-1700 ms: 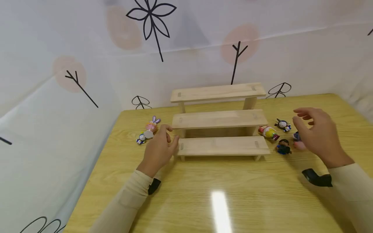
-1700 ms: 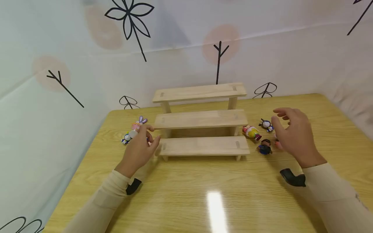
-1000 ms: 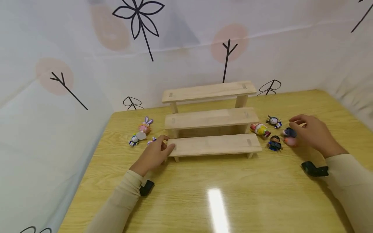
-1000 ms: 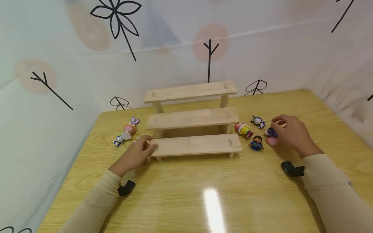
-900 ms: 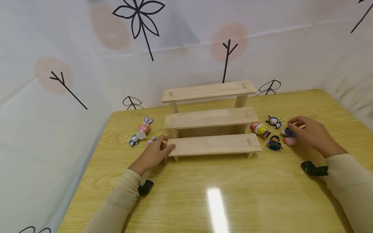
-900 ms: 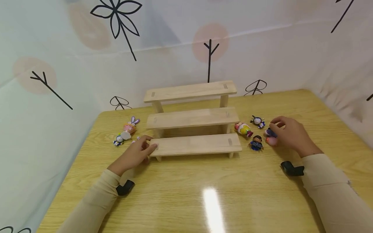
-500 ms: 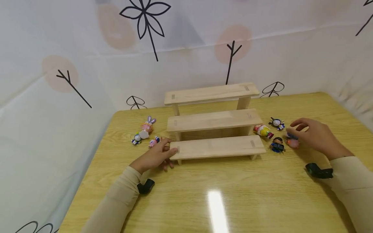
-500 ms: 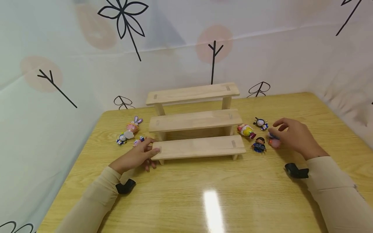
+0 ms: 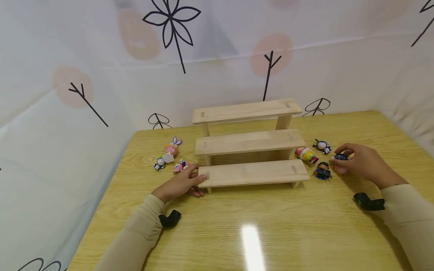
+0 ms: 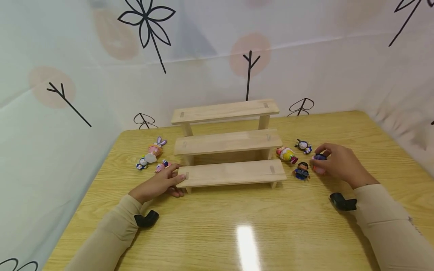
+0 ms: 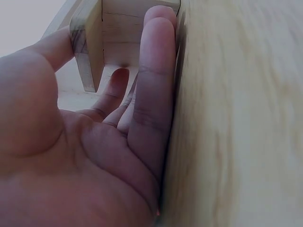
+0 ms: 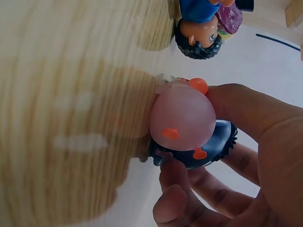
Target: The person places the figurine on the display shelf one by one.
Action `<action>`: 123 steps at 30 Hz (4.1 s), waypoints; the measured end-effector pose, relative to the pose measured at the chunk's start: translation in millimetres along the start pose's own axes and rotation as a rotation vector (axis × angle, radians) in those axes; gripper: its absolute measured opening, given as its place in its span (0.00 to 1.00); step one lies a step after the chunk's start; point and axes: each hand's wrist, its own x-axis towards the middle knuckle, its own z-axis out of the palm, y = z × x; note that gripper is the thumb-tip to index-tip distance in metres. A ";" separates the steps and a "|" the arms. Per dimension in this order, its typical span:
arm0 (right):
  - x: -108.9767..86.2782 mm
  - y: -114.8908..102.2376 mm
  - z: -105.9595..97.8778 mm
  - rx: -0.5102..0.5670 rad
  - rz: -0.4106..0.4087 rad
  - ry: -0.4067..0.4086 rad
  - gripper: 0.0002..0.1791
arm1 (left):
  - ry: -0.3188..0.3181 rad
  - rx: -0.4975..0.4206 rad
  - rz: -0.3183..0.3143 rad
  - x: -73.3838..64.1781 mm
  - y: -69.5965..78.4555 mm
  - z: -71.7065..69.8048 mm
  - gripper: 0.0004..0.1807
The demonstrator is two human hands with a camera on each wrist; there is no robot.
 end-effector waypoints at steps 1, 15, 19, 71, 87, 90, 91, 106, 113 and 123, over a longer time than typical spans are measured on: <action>0.1 -0.3 -0.9 0.000 0.002 -0.001 0.31 | 0.001 0.000 0.003 0.3 0.5 -0.2 0.47; -3.1 0.0 -4.7 0.005 0.017 0.061 0.30 | -0.007 -0.007 0.019 3.2 -0.5 -0.8 0.47; -1.6 2.1 -5.0 -0.001 0.004 0.071 0.28 | 0.001 -0.002 0.011 2.0 -2.1 -1.2 0.48; -18.2 -137.4 9.0 0.257 -0.566 0.566 0.26 | -0.031 0.030 0.041 5.1 -4.9 0.0 0.24; 3.5 -212.9 33.8 0.356 -0.628 0.466 0.22 | -0.046 0.025 0.037 3.4 -6.1 -1.3 0.23; 7.7 -222.4 38.9 0.352 -0.609 0.427 0.21 | -0.045 0.025 0.037 2.9 -5.3 -1.7 0.23; 9.1 -225.6 40.9 0.354 -0.607 0.414 0.20 | -0.044 0.025 0.036 2.6 -4.9 -1.8 0.23; 31.8 -264.8 49.8 0.398 -0.656 0.250 0.20 | -0.062 0.040 0.052 2.2 -2.7 -2.9 0.21; 42.9 -276.1 58.4 0.426 -0.653 0.147 0.20 | -0.067 0.043 0.061 3.6 -4.5 -3.1 0.21; 56.5 -290.4 72.1 0.437 -0.698 0.104 0.17 | -0.071 0.030 0.066 5.8 -5.5 -3.6 0.22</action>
